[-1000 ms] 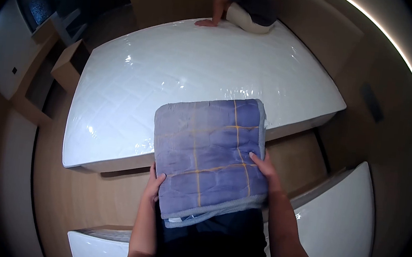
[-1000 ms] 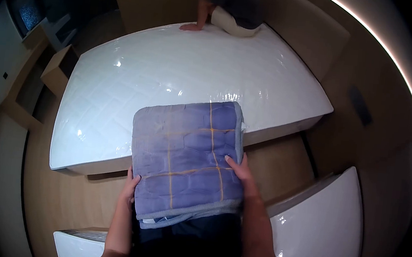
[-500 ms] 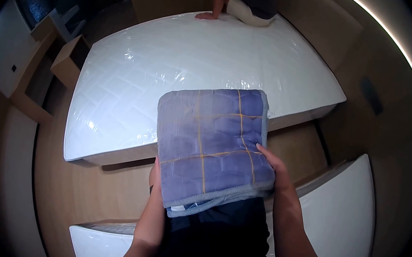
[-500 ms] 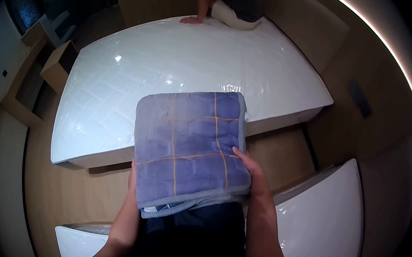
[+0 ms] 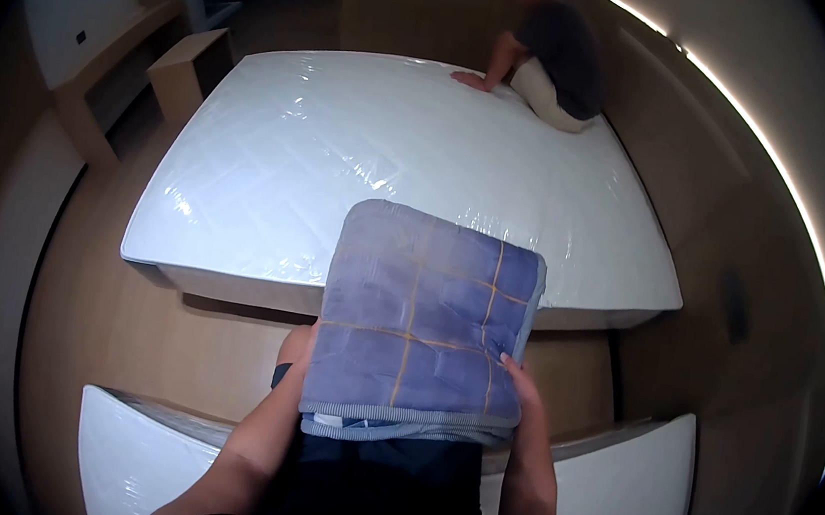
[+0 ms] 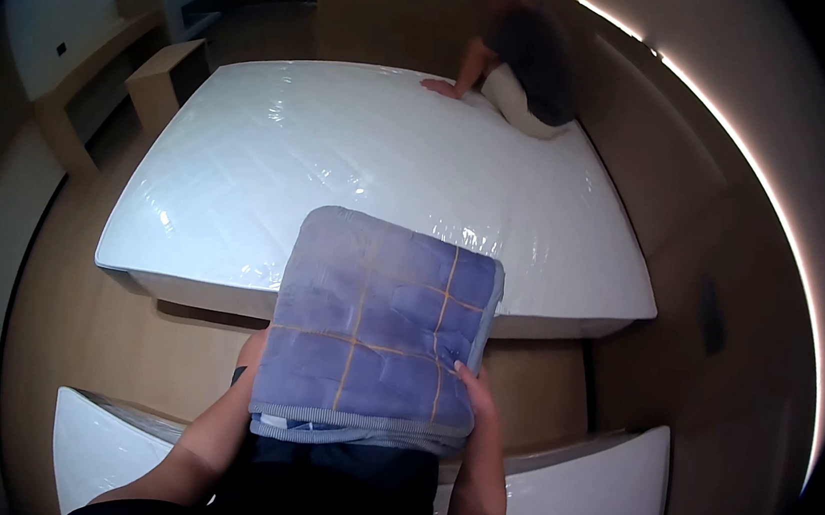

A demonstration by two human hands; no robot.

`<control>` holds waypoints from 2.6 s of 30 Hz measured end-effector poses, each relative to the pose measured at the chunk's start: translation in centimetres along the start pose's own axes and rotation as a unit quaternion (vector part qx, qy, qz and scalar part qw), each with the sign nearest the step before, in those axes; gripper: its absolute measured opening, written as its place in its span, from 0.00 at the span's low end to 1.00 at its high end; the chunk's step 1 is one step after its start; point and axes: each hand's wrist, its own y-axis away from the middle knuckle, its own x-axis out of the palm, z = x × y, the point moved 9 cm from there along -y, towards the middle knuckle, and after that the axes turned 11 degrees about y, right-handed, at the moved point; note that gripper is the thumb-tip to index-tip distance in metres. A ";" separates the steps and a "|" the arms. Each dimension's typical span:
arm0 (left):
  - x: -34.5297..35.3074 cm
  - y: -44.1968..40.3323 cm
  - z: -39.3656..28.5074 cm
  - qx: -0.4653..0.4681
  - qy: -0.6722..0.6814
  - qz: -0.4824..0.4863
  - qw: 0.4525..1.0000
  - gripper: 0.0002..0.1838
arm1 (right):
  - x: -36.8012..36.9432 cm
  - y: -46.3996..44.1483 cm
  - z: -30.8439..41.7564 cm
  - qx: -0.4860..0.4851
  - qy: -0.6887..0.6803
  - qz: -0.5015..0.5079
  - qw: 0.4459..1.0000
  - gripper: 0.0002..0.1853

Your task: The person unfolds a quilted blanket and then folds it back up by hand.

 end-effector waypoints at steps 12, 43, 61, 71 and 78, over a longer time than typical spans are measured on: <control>-0.2 2.7 1.1 0.133 -0.006 0.007 0.991 0.35 | 0.0 1.1 4.3 -0.190 0.011 -0.080 0.978 0.30; 6.6 -11.0 3.7 0.408 -0.894 -0.048 0.180 0.41 | 5.6 -26.1 1.7 -0.287 0.276 -0.046 0.916 0.37; 10.7 -9.0 -3.0 0.475 -0.833 -0.056 0.278 0.36 | 10.7 -14.8 1.2 -0.299 0.604 -0.200 0.711 0.40; 11.4 -24.2 -5.9 0.363 -0.893 -0.180 0.194 0.41 | 10.6 -16.7 -0.4 -0.420 0.581 -0.284 0.637 0.39; 11.7 -25.6 -5.8 0.320 -0.908 -0.195 0.189 0.41 | 10.4 -18.6 -1.5 -0.409 0.581 -0.281 0.645 0.39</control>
